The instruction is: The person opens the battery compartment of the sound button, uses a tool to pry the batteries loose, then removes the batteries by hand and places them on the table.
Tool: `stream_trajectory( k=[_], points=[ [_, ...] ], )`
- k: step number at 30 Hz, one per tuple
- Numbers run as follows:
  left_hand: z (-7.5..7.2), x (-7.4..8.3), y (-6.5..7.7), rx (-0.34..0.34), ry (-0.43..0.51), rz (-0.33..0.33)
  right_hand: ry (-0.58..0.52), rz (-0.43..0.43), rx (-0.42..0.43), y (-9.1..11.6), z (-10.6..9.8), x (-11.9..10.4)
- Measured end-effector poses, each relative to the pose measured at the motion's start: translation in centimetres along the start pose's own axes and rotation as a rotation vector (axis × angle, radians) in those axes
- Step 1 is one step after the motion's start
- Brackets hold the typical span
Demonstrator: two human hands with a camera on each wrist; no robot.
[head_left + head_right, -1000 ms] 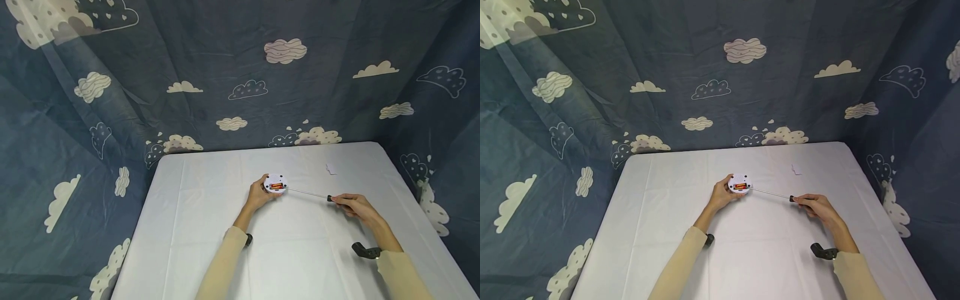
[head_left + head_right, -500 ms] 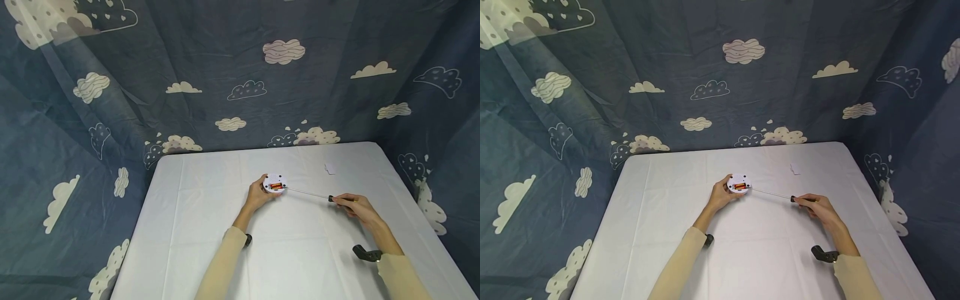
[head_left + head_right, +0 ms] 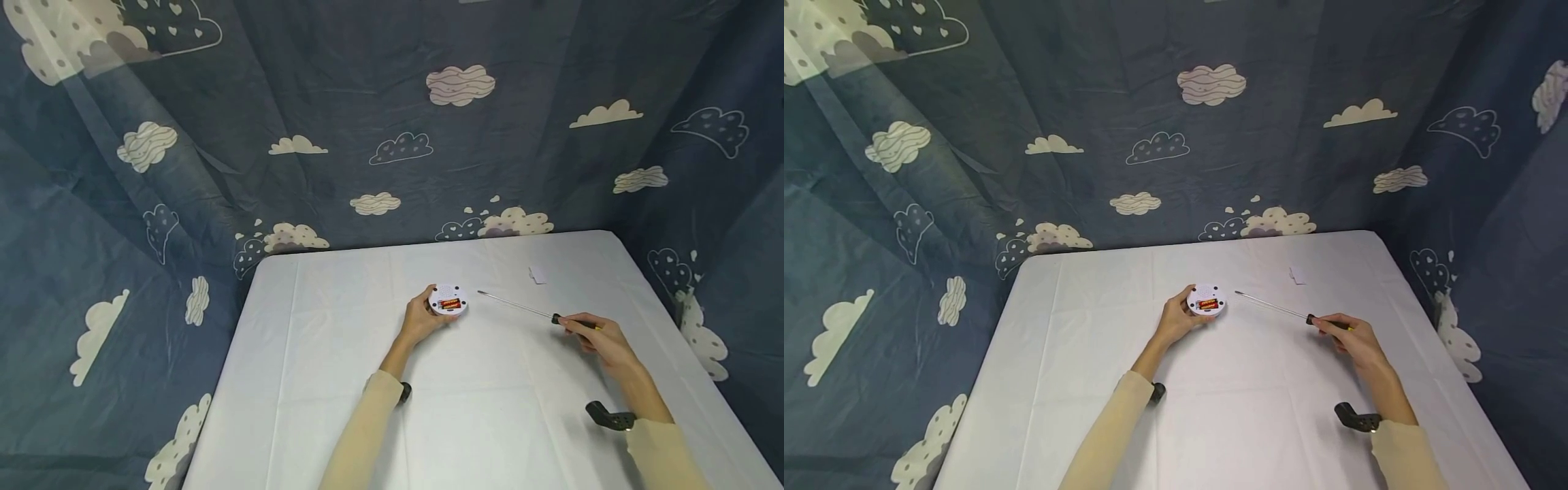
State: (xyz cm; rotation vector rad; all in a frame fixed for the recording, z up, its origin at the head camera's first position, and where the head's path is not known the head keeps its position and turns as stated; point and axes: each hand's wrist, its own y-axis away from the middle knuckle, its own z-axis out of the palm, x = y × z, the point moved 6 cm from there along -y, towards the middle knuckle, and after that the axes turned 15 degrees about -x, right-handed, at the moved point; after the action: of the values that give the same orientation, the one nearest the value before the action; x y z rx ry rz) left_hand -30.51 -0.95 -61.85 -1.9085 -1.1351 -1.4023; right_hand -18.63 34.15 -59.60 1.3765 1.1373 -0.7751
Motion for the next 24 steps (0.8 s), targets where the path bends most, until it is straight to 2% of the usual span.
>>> stream_trajectory(
  k=[5, 9, 13, 16, 18, 24],
  points=[
    [-0.1, 0.0, -0.1, -0.004, 0.003, -0.002, -0.031, -0.008, 0.122, 0.6, -2.5, 0.1],
    [-0.2, 0.1, -0.1, -0.006, 0.002, -0.010, -0.041, 0.055, 0.304, 0.8, -4.6, 0.7],
    [-0.3, 0.1, 0.0, -0.002, -0.002, -0.017, -0.099, 0.105, 0.498, 0.7, -5.9, 1.5],
    [-0.3, 0.2, 0.0, 0.005, -0.003, -0.022, -0.146, 0.107, 0.618, 0.4, -6.1, 2.3],
    [-0.3, 0.2, 0.1, 0.008, -0.002, -0.023, -0.128, 0.122, 0.679, 0.3, -6.0, 2.8],
    [-0.1, -0.1, 0.1, 0.000, 0.001, -0.023, -0.023, 0.187, 0.759, 0.3, -4.5, 3.6]
  ],
)
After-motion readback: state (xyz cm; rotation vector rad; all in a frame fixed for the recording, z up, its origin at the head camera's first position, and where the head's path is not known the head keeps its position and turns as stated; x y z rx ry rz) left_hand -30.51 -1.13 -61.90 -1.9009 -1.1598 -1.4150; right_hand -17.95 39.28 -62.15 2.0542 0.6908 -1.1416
